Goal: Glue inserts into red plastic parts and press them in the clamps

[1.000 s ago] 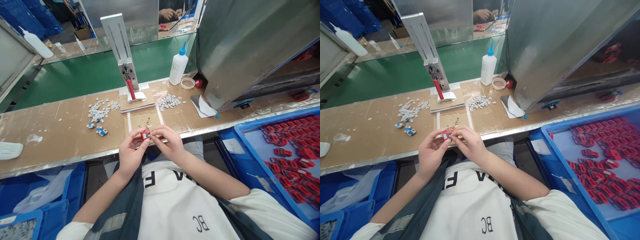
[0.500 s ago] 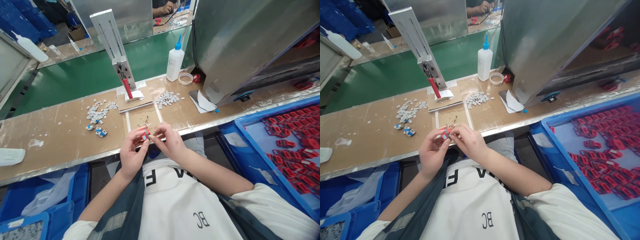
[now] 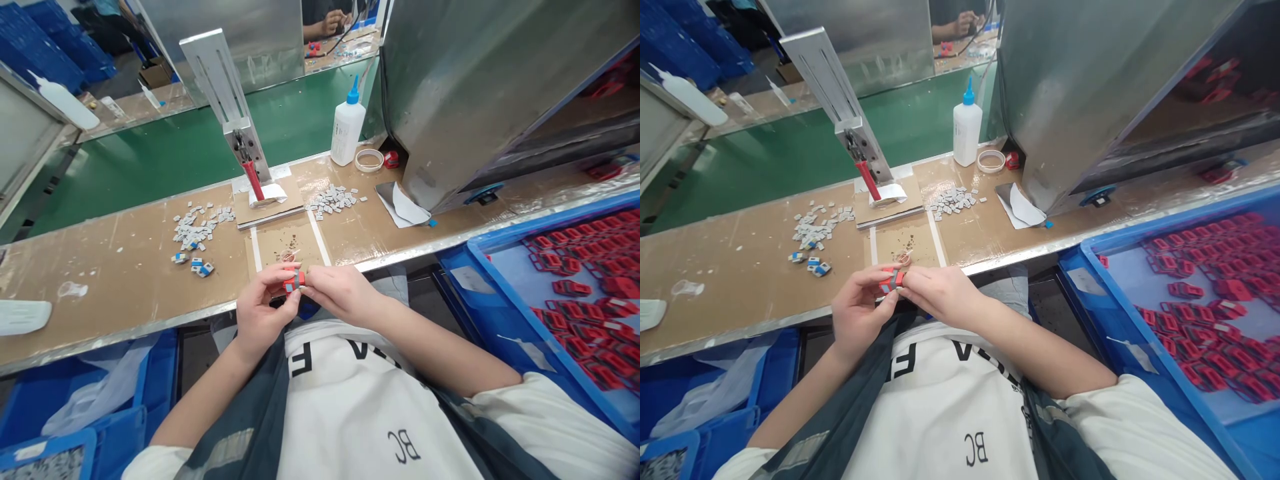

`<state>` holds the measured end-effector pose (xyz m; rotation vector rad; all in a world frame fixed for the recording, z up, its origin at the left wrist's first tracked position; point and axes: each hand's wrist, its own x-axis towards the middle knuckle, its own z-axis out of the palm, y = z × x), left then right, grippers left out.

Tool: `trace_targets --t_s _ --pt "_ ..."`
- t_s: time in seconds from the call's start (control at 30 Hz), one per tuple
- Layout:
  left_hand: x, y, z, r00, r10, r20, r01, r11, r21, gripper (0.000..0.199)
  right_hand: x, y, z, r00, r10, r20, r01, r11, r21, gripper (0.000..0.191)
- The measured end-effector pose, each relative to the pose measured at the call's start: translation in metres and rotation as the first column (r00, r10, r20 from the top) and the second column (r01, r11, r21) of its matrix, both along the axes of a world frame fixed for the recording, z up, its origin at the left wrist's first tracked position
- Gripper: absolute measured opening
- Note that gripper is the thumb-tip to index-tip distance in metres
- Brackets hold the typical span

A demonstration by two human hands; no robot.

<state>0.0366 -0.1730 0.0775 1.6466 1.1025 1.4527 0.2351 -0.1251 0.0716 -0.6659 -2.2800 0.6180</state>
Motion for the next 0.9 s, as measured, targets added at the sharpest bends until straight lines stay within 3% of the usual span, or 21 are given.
trace_targets --t_s 0.17,0.4,0.53,0.63,0.9 --pt "-0.001 -0.005 -0.001 0.995 -0.01 -0.102 0.01 1.0 0.004 0.027 0.003 -0.003 -0.005 0.998 0.045 -0.044 -0.052 0.982 -0.183 0.034" --pt "-0.004 0.003 0.004 0.921 -0.04 -0.387 0.045 0.999 0.003 0.034 0.002 -0.008 -0.01 0.98 -0.122 0.157 0.114 0.991 0.064 0.039" --pt "-0.006 0.007 0.011 0.862 -0.038 -0.506 0.088 0.993 0.074 0.036 0.003 -0.011 -0.011 0.963 -0.155 0.221 0.136 0.986 0.097 0.041" --pt "-0.006 0.007 0.013 0.844 -0.042 -0.535 0.109 0.99 0.094 0.035 0.004 -0.013 -0.014 0.961 -0.155 0.229 0.143 0.988 0.065 0.043" --pt "0.0 0.005 -0.001 0.846 0.051 -0.53 0.019 0.992 0.125 0.033 0.004 -0.016 -0.026 0.992 -0.082 0.098 0.097 0.982 -0.159 0.031"
